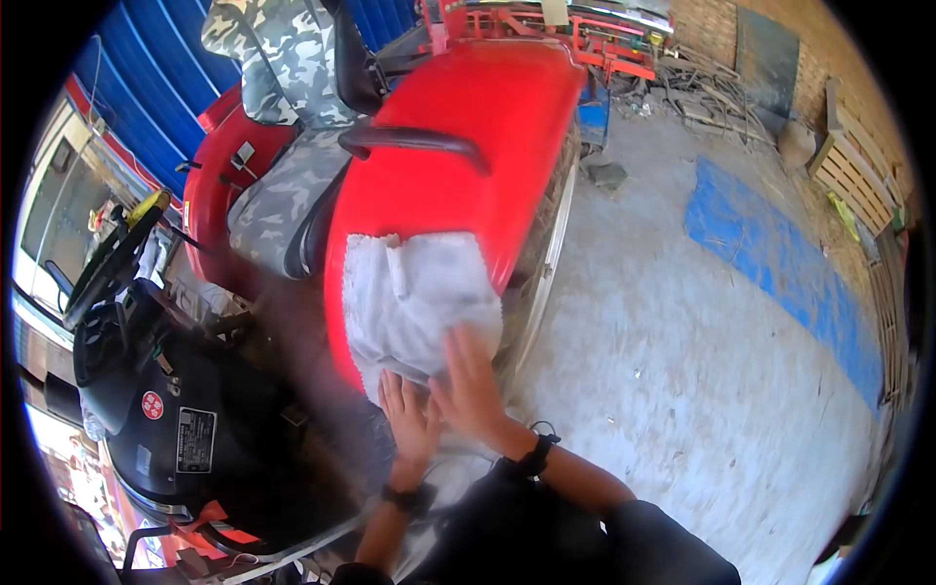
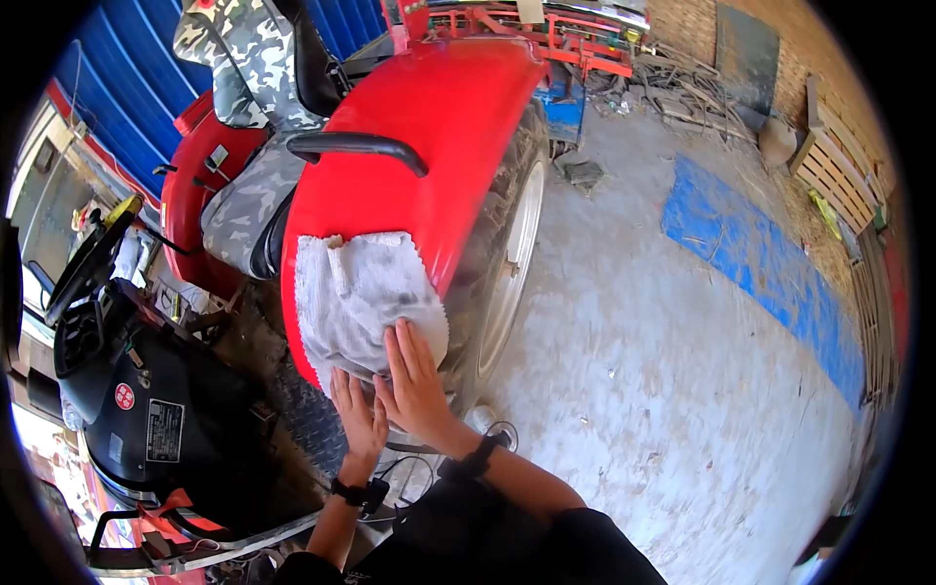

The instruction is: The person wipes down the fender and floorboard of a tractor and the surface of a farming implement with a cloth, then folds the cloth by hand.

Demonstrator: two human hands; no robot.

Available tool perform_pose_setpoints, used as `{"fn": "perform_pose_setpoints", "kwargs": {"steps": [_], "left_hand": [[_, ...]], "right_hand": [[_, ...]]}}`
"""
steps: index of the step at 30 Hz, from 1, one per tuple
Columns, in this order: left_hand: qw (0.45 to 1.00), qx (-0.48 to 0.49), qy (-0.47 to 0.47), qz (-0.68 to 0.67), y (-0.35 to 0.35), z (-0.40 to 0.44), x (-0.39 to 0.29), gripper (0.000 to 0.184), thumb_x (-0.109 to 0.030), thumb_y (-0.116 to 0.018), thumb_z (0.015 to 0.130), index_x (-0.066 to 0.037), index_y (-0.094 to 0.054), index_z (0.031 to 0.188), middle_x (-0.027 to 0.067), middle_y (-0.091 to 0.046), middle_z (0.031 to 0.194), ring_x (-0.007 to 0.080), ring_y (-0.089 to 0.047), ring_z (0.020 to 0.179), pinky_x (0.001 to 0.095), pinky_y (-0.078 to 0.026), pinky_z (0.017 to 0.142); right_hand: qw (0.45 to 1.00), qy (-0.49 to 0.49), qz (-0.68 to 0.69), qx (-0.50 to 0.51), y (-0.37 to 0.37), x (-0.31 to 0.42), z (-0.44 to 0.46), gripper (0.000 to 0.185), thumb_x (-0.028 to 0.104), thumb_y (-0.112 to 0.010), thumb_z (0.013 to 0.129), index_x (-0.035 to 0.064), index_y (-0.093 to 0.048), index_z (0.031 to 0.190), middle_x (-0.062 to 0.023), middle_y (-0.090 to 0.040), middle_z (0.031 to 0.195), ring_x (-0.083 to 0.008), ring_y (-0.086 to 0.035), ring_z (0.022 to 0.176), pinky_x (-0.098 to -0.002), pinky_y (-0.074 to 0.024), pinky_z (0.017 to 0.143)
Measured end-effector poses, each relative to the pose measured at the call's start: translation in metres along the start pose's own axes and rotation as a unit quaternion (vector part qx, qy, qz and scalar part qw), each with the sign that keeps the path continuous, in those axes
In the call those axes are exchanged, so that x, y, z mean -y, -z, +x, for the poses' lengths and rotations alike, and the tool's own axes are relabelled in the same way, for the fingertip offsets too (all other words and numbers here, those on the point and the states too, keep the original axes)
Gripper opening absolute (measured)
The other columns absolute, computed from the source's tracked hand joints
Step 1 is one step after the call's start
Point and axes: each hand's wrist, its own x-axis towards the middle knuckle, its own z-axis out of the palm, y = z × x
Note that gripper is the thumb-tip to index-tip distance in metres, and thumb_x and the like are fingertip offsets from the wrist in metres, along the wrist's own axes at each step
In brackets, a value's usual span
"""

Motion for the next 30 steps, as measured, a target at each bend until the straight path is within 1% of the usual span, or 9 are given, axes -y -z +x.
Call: {"fn": "perform_pose_setpoints", "kwargs": {"steps": [7,9,17,20,23,26,27,29,30], "left_hand": [[0.998,-0.064,-0.025,-0.003,0.014,0.080,-0.033,0.072,-0.023,-0.063,0.080,0.009,-0.036,0.138,0.0309,-0.037,0.143,0.0493,-0.030,0.135,0.0568,-0.017,0.115],[0.996,-0.079,-0.045,0.010,0.025,0.106,-0.039,0.077,-0.021,-0.070,0.073,0.009,-0.037,0.136,0.0309,-0.043,0.137,0.0498,-0.037,0.129,0.0550,-0.025,0.113],[0.995,0.014,-0.097,-0.019,0.066,0.215,-0.055,0.077,-0.011,-0.070,0.061,0.005,-0.043,0.131,0.0277,-0.047,0.132,0.0491,-0.041,0.125,0.0502,-0.029,0.111],[0.990,0.009,-0.130,-0.047,0.072,0.258,-0.068,0.074,-0.012,-0.071,0.061,0.004,-0.046,0.128,0.0272,-0.047,0.133,0.0483,-0.041,0.125,0.0483,-0.031,0.110],[0.982,0.084,-0.154,-0.064,0.074,0.281,-0.091,0.068,-0.013,-0.071,0.061,0.002,-0.049,0.123,0.0270,-0.049,0.130,0.0461,-0.044,0.123,0.0466,-0.032,0.109],[0.960,0.071,-0.268,-0.038,0.070,0.281,-0.110,0.060,-0.016,-0.071,0.062,0.001,-0.052,0.117,0.0247,-0.057,0.118,0.0407,-0.053,0.115,0.0483,-0.035,0.109],[0.960,0.069,-0.269,-0.039,0.069,0.274,-0.112,0.060,-0.016,-0.071,0.062,0.001,-0.052,0.117,0.0247,-0.057,0.118,0.0407,-0.053,0.115,0.0483,-0.035,0.109],[0.964,0.078,-0.252,-0.045,0.065,0.258,-0.115,0.058,-0.019,-0.071,0.064,0.001,-0.053,0.116,0.0241,-0.057,0.117,0.0395,-0.055,0.115,0.0505,-0.035,0.109],[0.961,0.102,-0.252,-0.049,0.068,0.251,-0.119,0.061,-0.023,-0.072,0.068,-0.001,-0.055,0.122,0.0234,-0.057,0.118,0.0373,-0.055,0.117,0.0527,-0.035,0.109]], "right_hand": [[0.997,0.044,-0.050,-0.025,0.023,-0.027,0.055,0.066,0.025,-0.059,0.093,-0.0099,-0.036,0.143,-0.0295,-0.032,0.149,-0.0447,-0.032,0.139,-0.0547,-0.0247,0.114],[0.997,0.050,-0.058,-0.031,0.031,-0.033,0.070,0.065,0.026,-0.059,0.093,-0.0099,-0.037,0.142,-0.0297,-0.034,0.148,-0.0445,-0.033,0.139,-0.0555,-0.0252,0.114],[0.995,0.072,-0.064,-0.038,0.047,-0.043,0.097,0.063,0.025,-0.063,0.091,-0.0104,-0.043,0.139,-0.0322,-0.038,0.144,-0.0486,-0.039,0.132,-0.0546,-0.0319,0.110],[0.995,0.068,-0.066,-0.030,0.047,-0.046,0.095,0.063,0.024,-0.063,0.090,-0.0100,-0.044,0.139,-0.0320,-0.038,0.144,-0.0480,-0.040,0.131,-0.0533,-0.0327,0.110],[0.995,0.073,-0.064,-0.031,0.043,-0.062,0.086,0.066,0.026,-0.065,0.088,-0.0100,-0.043,0.139,-0.0318,-0.037,0.144,-0.0491,-0.038,0.132,-0.0546,-0.0323,0.110],[0.996,-0.060,-0.037,0.052,0.047,-0.080,0.077,0.071,0.026,-0.065,0.086,-0.0106,-0.038,0.141,-0.0325,-0.033,0.146,-0.0529,-0.032,0.133,-0.0590,-0.0265,0.111],[0.996,-0.059,-0.039,0.052,0.052,-0.086,0.079,0.071,0.026,-0.065,0.086,-0.0106,-0.038,0.141,-0.0325,-0.033,0.146,-0.0529,-0.032,0.133,-0.0590,-0.0265,0.111],[0.995,-0.087,-0.038,-0.023,0.058,-0.099,0.084,0.069,0.024,-0.061,0.088,-0.0088,-0.035,0.142,-0.0330,-0.032,0.146,-0.0531,-0.031,0.133,-0.0574,-0.0236,0.113],[0.985,-0.136,0.101,-0.041,0.075,-0.089,0.108,0.067,0.023,-0.058,0.088,-0.0064,-0.034,0.143,-0.0312,-0.032,0.145,-0.0497,-0.030,0.135,-0.0532,-0.0229,0.114]]}}
